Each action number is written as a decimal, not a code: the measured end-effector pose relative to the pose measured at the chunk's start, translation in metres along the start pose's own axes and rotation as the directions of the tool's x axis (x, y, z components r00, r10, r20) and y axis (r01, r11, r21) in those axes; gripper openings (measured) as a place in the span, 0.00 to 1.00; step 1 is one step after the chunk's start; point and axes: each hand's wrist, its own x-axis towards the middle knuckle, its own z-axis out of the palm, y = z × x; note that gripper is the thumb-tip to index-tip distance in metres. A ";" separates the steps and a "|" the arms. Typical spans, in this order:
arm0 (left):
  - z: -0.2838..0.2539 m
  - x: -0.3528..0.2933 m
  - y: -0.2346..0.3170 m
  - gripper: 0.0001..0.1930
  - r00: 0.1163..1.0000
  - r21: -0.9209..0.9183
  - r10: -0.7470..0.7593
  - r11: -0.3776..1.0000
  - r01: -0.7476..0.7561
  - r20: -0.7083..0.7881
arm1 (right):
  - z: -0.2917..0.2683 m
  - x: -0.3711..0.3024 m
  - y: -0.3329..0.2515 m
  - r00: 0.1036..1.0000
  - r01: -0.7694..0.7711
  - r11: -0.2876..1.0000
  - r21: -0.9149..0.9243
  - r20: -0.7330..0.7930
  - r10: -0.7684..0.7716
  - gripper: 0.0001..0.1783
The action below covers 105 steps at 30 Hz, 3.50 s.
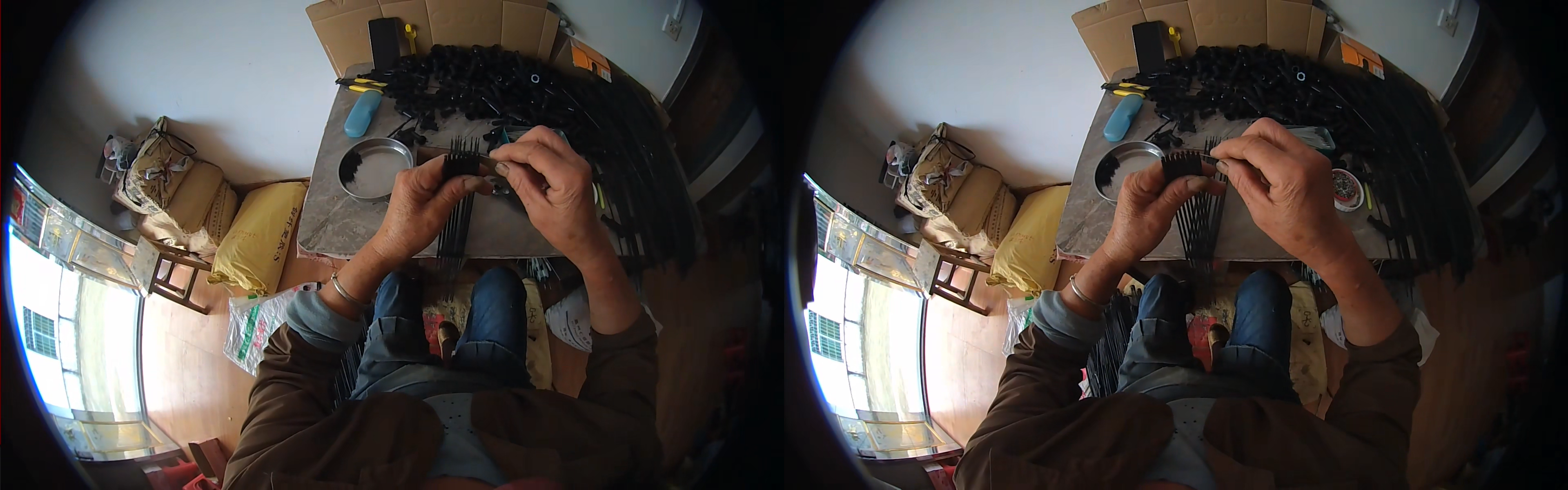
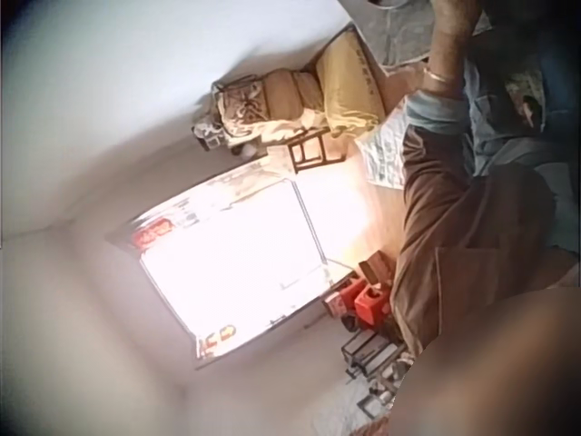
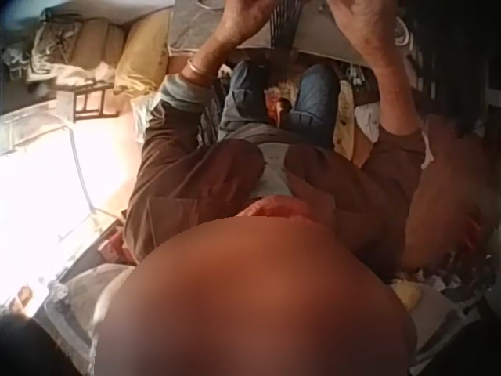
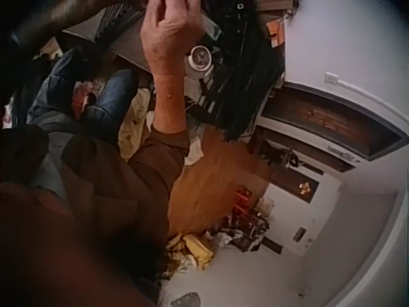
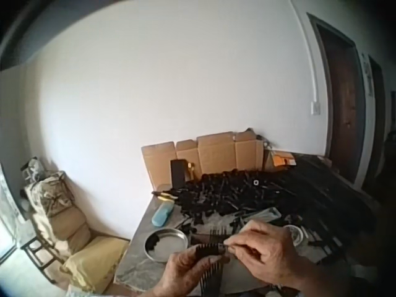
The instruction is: Assembling umbrella ribs and plastic components at a workshop table using pliers.
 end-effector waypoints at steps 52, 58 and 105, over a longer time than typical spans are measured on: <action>-0.025 0.016 0.002 0.19 0.906 0.131 -0.186 0.981 0.146 0.380 | 0.004 0.015 0.001 0.982 0.172 0.983 -0.067 0.090 -0.166 0.18; -0.026 0.019 0.003 0.17 0.924 0.301 -0.148 0.953 0.038 0.352 | -0.001 0.019 -0.002 0.977 0.180 0.955 -0.235 0.157 -0.145 0.18; -0.017 -0.046 -0.104 0.48 0.938 0.767 -0.009 0.579 -0.277 0.346 | -0.003 0.007 0.229 0.867 -0.187 0.674 -0.715 0.203 0.456 0.06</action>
